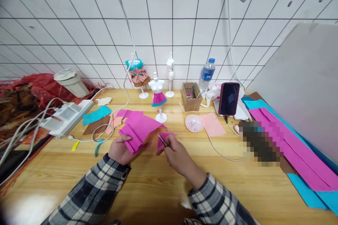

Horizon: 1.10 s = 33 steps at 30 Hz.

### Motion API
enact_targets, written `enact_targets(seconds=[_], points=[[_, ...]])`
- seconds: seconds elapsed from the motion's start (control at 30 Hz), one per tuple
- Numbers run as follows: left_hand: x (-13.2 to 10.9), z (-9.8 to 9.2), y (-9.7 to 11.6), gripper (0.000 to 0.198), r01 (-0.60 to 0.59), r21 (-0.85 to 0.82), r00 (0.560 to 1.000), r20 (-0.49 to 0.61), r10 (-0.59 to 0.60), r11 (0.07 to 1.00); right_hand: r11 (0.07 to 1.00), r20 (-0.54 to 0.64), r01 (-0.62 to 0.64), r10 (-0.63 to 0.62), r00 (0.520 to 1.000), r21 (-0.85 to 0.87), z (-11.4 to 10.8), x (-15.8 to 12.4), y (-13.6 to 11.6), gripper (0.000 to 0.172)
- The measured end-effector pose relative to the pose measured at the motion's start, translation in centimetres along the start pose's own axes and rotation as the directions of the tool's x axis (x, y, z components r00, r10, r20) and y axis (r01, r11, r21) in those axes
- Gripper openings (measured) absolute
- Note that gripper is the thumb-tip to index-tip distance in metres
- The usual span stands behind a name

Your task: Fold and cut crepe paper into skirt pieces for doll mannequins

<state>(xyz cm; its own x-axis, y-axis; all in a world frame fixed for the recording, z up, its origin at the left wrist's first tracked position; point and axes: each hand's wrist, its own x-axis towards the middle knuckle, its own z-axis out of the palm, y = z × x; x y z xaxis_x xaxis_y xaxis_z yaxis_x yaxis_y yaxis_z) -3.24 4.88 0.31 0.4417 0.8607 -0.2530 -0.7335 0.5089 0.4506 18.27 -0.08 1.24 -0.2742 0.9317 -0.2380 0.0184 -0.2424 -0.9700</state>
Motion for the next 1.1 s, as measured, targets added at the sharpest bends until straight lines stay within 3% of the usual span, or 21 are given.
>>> enact_targets(seconds=[0.1, 0.2, 0.27, 0.4, 0.5, 0.63, 0.77, 0.87, 0.97, 1.1], points=[[-0.1, 0.2, 0.0, 0.067, -0.045, 0.034, 0.999, -0.009, 0.045, 0.998, 0.994, -0.047, 0.012, -0.006, 0.999, 0.111, 2.1, 1.5, 0.8, 0.020], [0.0, 0.7, -1.2, 0.066, -0.025, 0.065, 1.000, 0.011, 0.024, 0.998, 0.987, -0.064, -0.038, 0.048, 0.997, 0.155, 2.9, 2.2, 1.7, 0.039], [0.2, 1.0, -2.3, 0.062, 0.009, 0.091, 1.000, 0.000, -0.009, 0.996, 0.992, -0.163, -0.028, 0.049, 0.985, 0.127, 2.9, 2.4, 2.3, 0.044], [0.6, 1.0, -4.0, 0.047, 0.079, 0.121, 0.990, -0.123, -0.064, 0.989, 0.994, -0.397, 0.106, -0.095, 0.913, 0.007, 2.6, 2.5, 2.9, 0.038], [0.6, 1.1, -4.4, 0.036, 0.173, 0.070, 0.981, -0.096, -0.166, 0.982, 0.982, -0.449, 0.175, -0.189, 0.873, -0.075, 2.3, 2.5, 3.2, 0.035], [0.1, 1.5, -4.9, 0.036, 0.140, 0.043, 0.988, -0.064, -0.137, 0.989, 0.974, -0.424, 0.190, -0.223, 0.878, -0.119, 2.1, 2.5, 3.3, 0.032], [-0.2, 1.7, -5.4, 0.035, 0.125, 0.137, 0.988, -0.104, -0.112, 0.983, 0.988, -0.415, 0.153, -0.151, 0.897, -0.029, 1.8, 2.5, 3.1, 0.035], [0.0, 1.5, -4.8, 0.030, 0.025, 0.243, 0.992, -0.130, 0.006, 0.970, 0.992, -0.373, 0.121, -0.095, 0.923, 0.047, 1.4, 2.2, 2.7, 0.040], [0.2, 1.0, -3.6, 0.034, -0.123, 0.245, 0.974, -0.153, 0.164, 0.962, 0.996, -0.244, 0.028, -0.007, 0.970, 0.083, 1.0, 1.7, 2.3, 0.050], [0.0, 0.8, -2.7, 0.036, -0.065, 0.217, 0.981, -0.164, 0.102, 0.974, 0.993, -0.045, -0.116, 0.117, 0.992, 0.025, 0.8, 1.2, 2.4, 0.055]])
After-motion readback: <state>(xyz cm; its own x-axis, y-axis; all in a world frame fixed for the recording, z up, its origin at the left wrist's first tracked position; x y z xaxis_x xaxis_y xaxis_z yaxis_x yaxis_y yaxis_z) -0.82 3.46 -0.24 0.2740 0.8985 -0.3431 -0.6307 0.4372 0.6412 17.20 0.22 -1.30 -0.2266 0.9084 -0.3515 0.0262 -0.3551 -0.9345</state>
